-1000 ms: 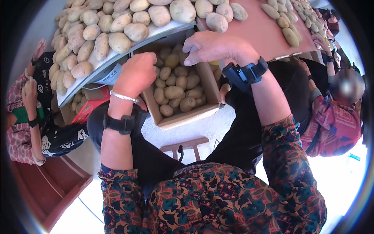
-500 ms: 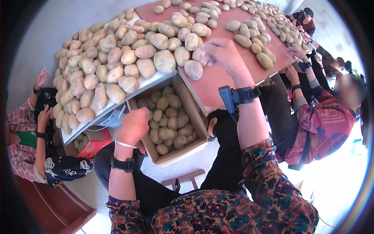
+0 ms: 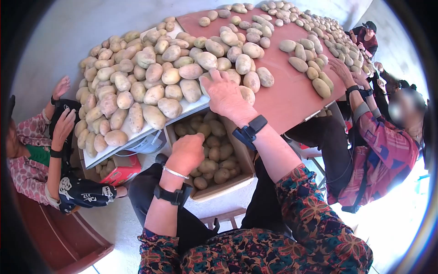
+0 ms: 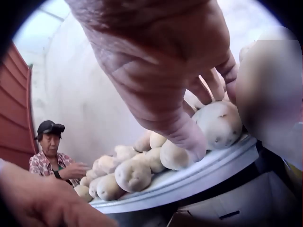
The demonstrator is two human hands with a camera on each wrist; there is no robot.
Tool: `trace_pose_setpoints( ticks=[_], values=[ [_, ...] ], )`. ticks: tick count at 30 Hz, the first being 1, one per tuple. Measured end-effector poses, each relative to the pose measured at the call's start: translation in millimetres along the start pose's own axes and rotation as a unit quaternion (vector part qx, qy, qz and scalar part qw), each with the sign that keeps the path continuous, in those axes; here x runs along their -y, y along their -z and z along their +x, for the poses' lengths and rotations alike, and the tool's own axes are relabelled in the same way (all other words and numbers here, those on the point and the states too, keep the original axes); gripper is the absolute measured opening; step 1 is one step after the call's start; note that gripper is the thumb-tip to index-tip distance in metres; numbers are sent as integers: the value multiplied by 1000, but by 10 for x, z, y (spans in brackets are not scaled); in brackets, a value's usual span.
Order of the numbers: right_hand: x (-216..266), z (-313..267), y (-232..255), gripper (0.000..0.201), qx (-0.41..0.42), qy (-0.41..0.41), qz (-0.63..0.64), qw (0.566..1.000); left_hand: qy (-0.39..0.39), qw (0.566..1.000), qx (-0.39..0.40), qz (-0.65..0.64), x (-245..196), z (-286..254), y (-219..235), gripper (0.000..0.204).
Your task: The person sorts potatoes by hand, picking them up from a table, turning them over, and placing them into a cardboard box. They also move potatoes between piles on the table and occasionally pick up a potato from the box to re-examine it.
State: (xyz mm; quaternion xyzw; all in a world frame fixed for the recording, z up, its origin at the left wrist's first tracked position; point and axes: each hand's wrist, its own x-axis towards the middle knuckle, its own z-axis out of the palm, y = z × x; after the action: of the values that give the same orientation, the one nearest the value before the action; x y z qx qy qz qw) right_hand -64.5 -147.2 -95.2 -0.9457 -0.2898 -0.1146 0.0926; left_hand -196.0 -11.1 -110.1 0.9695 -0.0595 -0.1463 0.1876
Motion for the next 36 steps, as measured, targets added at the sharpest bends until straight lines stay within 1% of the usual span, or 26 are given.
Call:
trace_pose_setpoints(
  ticks=[2, 5, 6, 8, 12, 14, 15, 16, 17, 18, 19, 20, 21, 22, 24, 25, 27, 28, 30, 31, 32, 33, 34, 35, 36],
  values=[
    [34, 79, -20, 45, 4, -14, -9, 1000, -3, 1000, -16, -16, -19, -21, 32, 17],
    [74, 182, 42, 50, 85, -49, -21, 995, -9, 999, -25, -23, -12, -53, 75, 17],
    [88, 197, 94, 50, 83, -50, -23, 995, -8, 999, -26, -28, -7, -69, 85, 18],
    [102, 225, 191, 50, 128, -69, 3, 989, -8, 999, -35, -29, 10, -77, 87, 18],
    [94, 150, 277, 48, 137, -54, 19, 989, -3, 998, -60, -34, 14, -72, 120, 19],
    [70, 82, 302, 47, 139, -26, 35, 989, 3, 998, -56, -37, -7, -64, 150, 20],
    [35, 65, 291, 47, 140, -27, 33, 989, 14, 998, -53, -40, -16, -51, 158, 21],
    [5, 53, 264, 46, 106, -30, 55, 992, 15, 998, -53, -40, -19, -34, 148, 21],
    [-8, 43, 237, 46, 73, -32, 79, 994, -7, 994, -95, -62, -17, -21, 126, 26],
    [-18, 36, 228, 46, 74, -28, 83, 993, -28, 987, -136, -82, -10, -15, 109, 31],
    [-41, 37, 229, 44, 54, -38, 99, 993, -24, 987, -137, -80, -13, 0, 100, 31],
    [-50, 45, 222, 42, 35, -52, 115, 991, -22, 981, -171, -92, -24, 20, 98, 37],
    [-45, 40, 199, 35, -6, -46, 110, 993, -22, 972, -209, -103, -42, 35, 82, 42],
    [-47, 53, 177, 35, -5, -45, 111, 993, -20, 972, -209, -102, -43, 58, 78, 42],
    [-56, 86, 127, 31, -28, -60, 90, 994, 0, 963, -218, -159, -41, 108, 79, 48],
    [-56, 93, 95, 31, -26, -59, 92, 994, 3, 963, -217, -159, -46, 122, 85, 48],
    [-45, 86, 38, 28, -62, -26, 54, 996, 9, 946, -223, -235, -54, 134, 91, 50],
    [-47, 91, 17, 28, -61, -26, 57, 996, 11, 946, -222, -235, -44, 141, 100, 50],
    [-65, 108, 14, 33, -65, -31, 70, 995, 20, 929, -197, -314, -27, 162, 122, 52],
    [-85, 120, 38, 33, -65, -31, 72, 995, 22, 929, -196, -314, -14, 169, 129, 52],
    [-121, 131, 76, 36, -48, -83, 154, 983, 19, 915, -189, -356, 4, 171, 135, 53],
    [-151, 136, 127, 40, -32, -134, 235, 962, 16, 899, -182, -397, 22, 174, 141, 54],
    [-191, 124, 185, 40, -32, -132, 235, 962, 17, 899, -184, -397, 37, 176, 143, 54],
    [-228, 112, 235, 43, -35, -151, 331, 931, 13, 887, -175, -427, 70, 186, 132, 55],
    [-236, 103, 300, 47, -38, -170, 423, 889, 8, 874, -167, -455, 62, 180, 163, 57]
  ],
)
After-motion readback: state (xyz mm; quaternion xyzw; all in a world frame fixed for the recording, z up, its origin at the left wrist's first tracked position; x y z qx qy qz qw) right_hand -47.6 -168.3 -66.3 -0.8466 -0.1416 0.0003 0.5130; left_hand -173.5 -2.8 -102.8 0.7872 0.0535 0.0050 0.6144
